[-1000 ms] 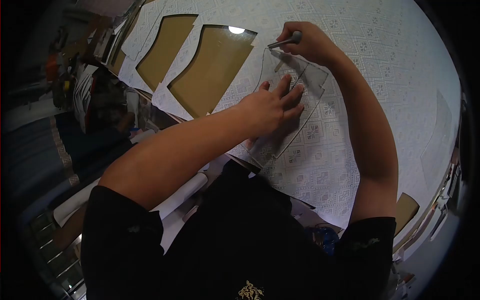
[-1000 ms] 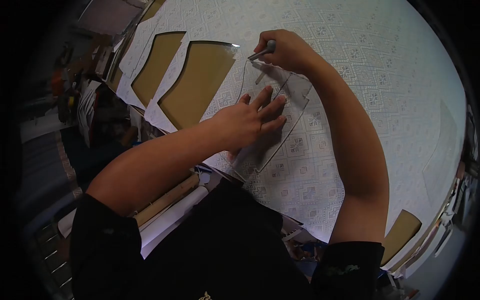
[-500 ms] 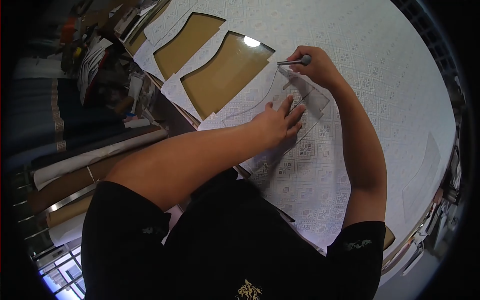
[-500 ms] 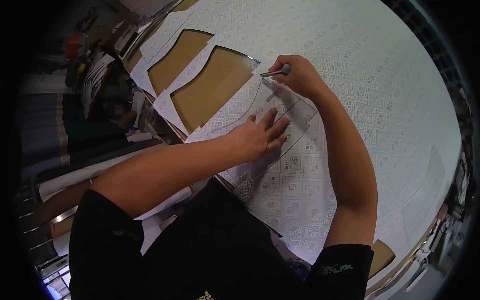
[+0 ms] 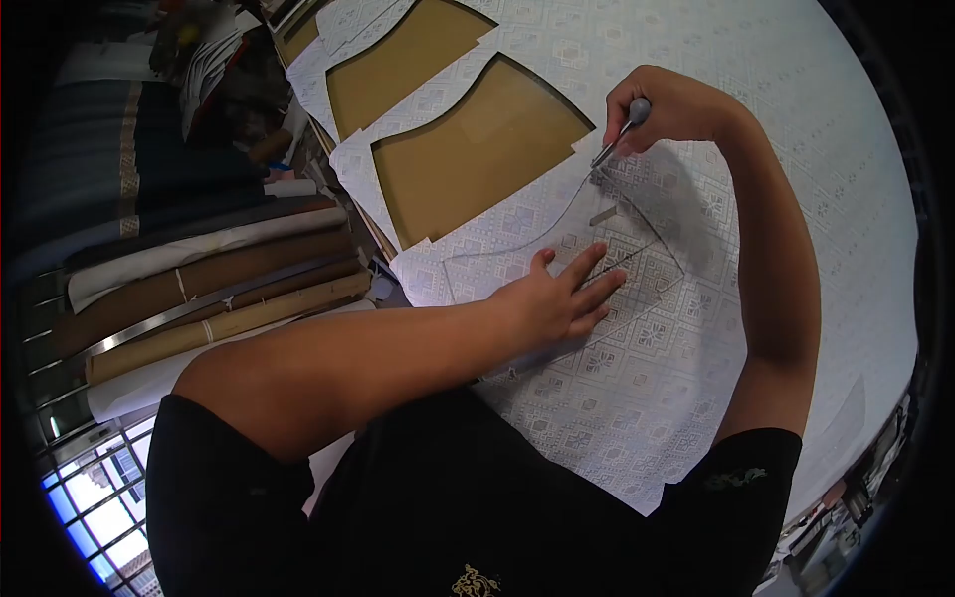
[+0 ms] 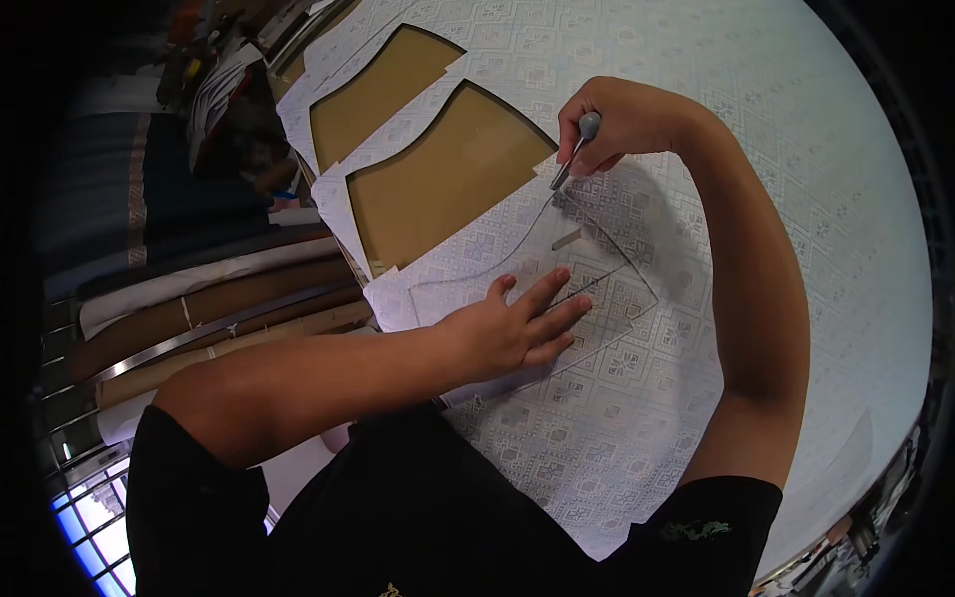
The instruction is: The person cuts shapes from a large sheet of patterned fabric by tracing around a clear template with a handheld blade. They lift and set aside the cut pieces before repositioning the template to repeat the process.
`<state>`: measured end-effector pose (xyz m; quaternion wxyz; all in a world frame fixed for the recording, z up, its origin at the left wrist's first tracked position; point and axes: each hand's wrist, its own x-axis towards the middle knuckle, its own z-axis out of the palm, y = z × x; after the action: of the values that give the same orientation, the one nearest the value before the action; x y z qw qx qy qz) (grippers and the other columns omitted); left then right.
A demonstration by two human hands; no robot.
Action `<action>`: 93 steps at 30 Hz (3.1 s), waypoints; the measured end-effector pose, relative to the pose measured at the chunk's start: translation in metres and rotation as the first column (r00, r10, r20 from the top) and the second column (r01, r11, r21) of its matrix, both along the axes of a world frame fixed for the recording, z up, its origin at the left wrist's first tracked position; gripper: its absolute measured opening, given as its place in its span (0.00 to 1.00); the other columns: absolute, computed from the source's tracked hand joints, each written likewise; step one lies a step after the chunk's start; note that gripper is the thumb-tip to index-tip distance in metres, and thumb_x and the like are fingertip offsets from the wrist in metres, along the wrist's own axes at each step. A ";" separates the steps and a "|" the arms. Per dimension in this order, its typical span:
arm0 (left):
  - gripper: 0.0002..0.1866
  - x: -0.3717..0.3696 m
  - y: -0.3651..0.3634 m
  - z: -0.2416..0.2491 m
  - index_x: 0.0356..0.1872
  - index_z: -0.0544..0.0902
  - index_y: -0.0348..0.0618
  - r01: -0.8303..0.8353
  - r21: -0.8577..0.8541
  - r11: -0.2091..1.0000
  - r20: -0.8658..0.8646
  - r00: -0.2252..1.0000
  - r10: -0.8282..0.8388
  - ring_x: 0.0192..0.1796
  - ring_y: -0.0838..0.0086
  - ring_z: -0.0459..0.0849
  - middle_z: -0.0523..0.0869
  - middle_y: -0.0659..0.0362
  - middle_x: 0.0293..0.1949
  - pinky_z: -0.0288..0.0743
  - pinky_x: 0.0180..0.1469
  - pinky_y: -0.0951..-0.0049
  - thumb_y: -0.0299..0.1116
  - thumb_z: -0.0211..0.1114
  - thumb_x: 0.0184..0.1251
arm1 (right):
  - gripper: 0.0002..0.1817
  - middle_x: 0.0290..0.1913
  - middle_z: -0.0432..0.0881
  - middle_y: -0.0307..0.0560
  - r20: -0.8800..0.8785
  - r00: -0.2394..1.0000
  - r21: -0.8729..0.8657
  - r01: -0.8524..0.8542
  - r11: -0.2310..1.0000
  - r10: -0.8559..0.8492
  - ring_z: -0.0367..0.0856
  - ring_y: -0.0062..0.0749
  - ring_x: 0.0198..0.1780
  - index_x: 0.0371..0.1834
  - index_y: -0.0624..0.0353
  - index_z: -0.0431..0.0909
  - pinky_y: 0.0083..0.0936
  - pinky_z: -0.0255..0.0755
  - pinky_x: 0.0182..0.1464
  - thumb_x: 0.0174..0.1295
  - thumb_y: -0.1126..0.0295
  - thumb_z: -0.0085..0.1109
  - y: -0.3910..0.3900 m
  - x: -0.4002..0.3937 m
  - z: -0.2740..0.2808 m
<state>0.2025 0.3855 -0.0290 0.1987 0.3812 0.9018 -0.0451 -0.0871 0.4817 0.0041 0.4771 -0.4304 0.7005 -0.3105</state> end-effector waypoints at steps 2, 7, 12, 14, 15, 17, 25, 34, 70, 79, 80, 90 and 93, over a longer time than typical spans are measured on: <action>0.26 0.000 0.000 0.002 0.76 0.70 0.54 -0.004 -0.013 1.000 -0.007 1.000 0.004 0.87 0.35 0.50 0.49 0.47 0.88 0.83 0.62 0.34 0.37 0.57 0.81 | 0.08 0.38 0.91 0.44 -0.024 0.991 0.031 -0.133 0.991 0.134 0.91 0.23 0.38 0.41 0.65 0.90 0.21 0.89 0.44 0.58 0.78 0.77 -0.010 -0.008 -0.001; 0.24 0.002 0.001 0.004 0.75 0.70 0.56 -0.016 -0.016 1.000 0.001 1.000 0.016 0.86 0.34 0.51 0.49 0.46 0.88 0.84 0.61 0.35 0.39 0.57 0.81 | 0.08 0.37 0.91 0.46 -0.011 0.972 0.050 -0.235 0.971 0.236 0.92 0.26 0.39 0.39 0.65 0.90 0.22 0.89 0.43 0.57 0.79 0.78 -0.029 -0.014 0.000; 0.24 0.009 0.004 -0.009 0.75 0.73 0.57 -0.075 0.031 0.997 -0.008 0.997 0.075 0.87 0.34 0.50 0.48 0.48 0.89 0.80 0.60 0.28 0.38 0.58 0.80 | 0.08 0.37 0.91 0.47 0.102 0.938 0.031 -0.335 0.942 0.331 0.93 0.28 0.40 0.38 0.66 0.89 0.23 0.90 0.43 0.57 0.80 0.77 -0.043 -0.010 -0.013; 0.25 0.010 0.004 -0.011 0.75 0.73 0.57 -0.091 0.046 0.995 -0.020 0.996 0.092 0.87 0.35 0.50 0.48 0.48 0.89 0.80 0.60 0.28 0.39 0.58 0.80 | 0.08 0.37 0.92 0.45 0.146 0.887 -0.056 -0.434 0.899 0.437 0.92 0.25 0.38 0.39 0.65 0.89 0.22 0.88 0.41 0.57 0.78 0.78 -0.048 0.004 -0.026; 0.25 0.011 0.005 -0.011 0.75 0.73 0.57 -0.102 0.066 0.993 -0.034 0.994 0.105 0.87 0.36 0.51 0.48 0.47 0.89 0.80 0.60 0.28 0.39 0.58 0.80 | 0.08 0.37 0.92 0.45 0.145 0.884 -0.059 -0.441 0.896 0.444 0.92 0.25 0.38 0.39 0.65 0.89 0.22 0.88 0.41 0.57 0.78 0.78 -0.050 0.011 -0.030; 0.24 0.010 0.004 -0.009 0.75 0.72 0.58 -0.082 0.042 0.996 -0.071 0.994 0.085 0.86 0.36 0.55 0.50 0.47 0.89 0.83 0.59 0.32 0.41 0.56 0.81 | 0.08 0.37 0.92 0.43 0.111 0.864 -0.065 -0.487 0.871 0.491 0.90 0.23 0.36 0.39 0.63 0.90 0.23 0.84 0.38 0.58 0.75 0.78 -0.053 0.028 -0.033; 0.24 0.012 0.003 -0.017 0.73 0.72 0.56 -0.067 0.079 0.995 -0.167 0.983 0.080 0.81 0.39 0.67 0.56 0.47 0.87 0.83 0.60 0.33 0.41 0.55 0.79 | 0.10 0.38 0.91 0.46 -0.021 0.956 -0.230 -0.290 0.929 0.293 0.90 0.35 0.41 0.39 0.60 0.90 0.30 0.81 0.47 0.56 0.72 0.78 -0.031 0.084 -0.033; 0.20 0.004 0.009 -0.028 0.67 0.74 0.52 -0.019 0.167 0.986 -0.104 0.994 0.037 0.68 0.44 0.82 0.77 0.48 0.75 0.83 0.59 0.42 0.37 0.60 0.77 | 0.07 0.35 0.91 0.48 -0.031 0.999 -0.400 0.002 0.917 -0.016 0.90 0.48 0.41 0.36 0.55 0.88 0.37 0.82 0.48 0.55 0.70 0.77 -0.067 0.185 -0.045; 0.82 -0.024 -0.021 0.027 0.85 0.56 0.40 0.202 0.038 0.979 0.163 0.965 -0.206 0.85 0.27 0.48 0.45 0.32 0.86 0.77 0.71 0.39 0.38 0.98 0.19 | 0.09 0.41 0.77 0.39 -0.128 -0.662 -0.386 0.719 -0.578 -0.739 0.75 0.15 0.32 0.56 0.61 0.77 0.19 0.78 0.33 0.76 0.78 0.59 0.011 0.515 -0.020; 0.70 -0.031 -0.060 0.011 0.82 0.64 0.44 0.331 0.228 0.915 0.100 0.927 -0.361 0.85 0.32 0.53 0.52 0.36 0.86 0.76 0.74 0.44 0.56 0.92 0.34 | 0.14 0.51 0.88 0.52 -0.150 -0.570 -0.409 0.780 -0.474 -0.808 0.90 0.28 0.42 0.63 0.60 0.80 0.24 0.86 0.45 0.77 0.78 0.61 -0.013 0.554 -0.033; 0.70 -0.032 -0.070 0.002 0.82 0.64 0.44 0.341 0.220 0.914 0.089 0.926 -0.367 0.85 0.32 0.53 0.52 0.36 0.86 0.76 0.74 0.44 0.56 0.92 0.34 | 0.14 0.51 0.88 0.52 -0.140 -0.578 -0.417 0.771 -0.482 -0.804 0.90 0.28 0.42 0.63 0.60 0.80 0.24 0.86 0.45 0.77 0.78 0.61 -0.011 0.558 -0.032; 0.63 -0.019 -0.076 -0.026 0.85 0.64 0.50 0.231 0.353 0.907 -0.054 0.973 -0.226 0.88 0.40 0.48 0.52 0.38 0.86 0.45 0.85 0.36 0.74 0.76 0.51 | 0.12 0.47 0.91 0.58 -0.444 -0.377 -0.549 0.831 -0.086 -0.813 0.92 0.53 0.46 0.54 0.56 0.84 0.37 0.85 0.47 0.69 0.77 0.68 0.067 0.565 -0.054; 0.62 0.004 -0.036 -0.024 0.85 0.64 0.50 0.217 0.332 0.918 -0.037 0.975 -0.218 0.88 0.39 0.48 0.52 0.36 0.86 0.45 0.85 0.35 0.76 0.74 0.53 | 0.14 0.54 0.89 0.61 -0.460 -0.329 -0.608 0.794 0.023 -0.825 0.89 0.59 0.54 0.53 0.56 0.82 0.42 0.83 0.53 0.65 0.77 0.70 0.105 0.567 -0.059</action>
<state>0.2065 0.3490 -0.0528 0.1252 0.5071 0.8484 0.0864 0.4795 0.5867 -0.0545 -0.2427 0.1012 0.9009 -0.3454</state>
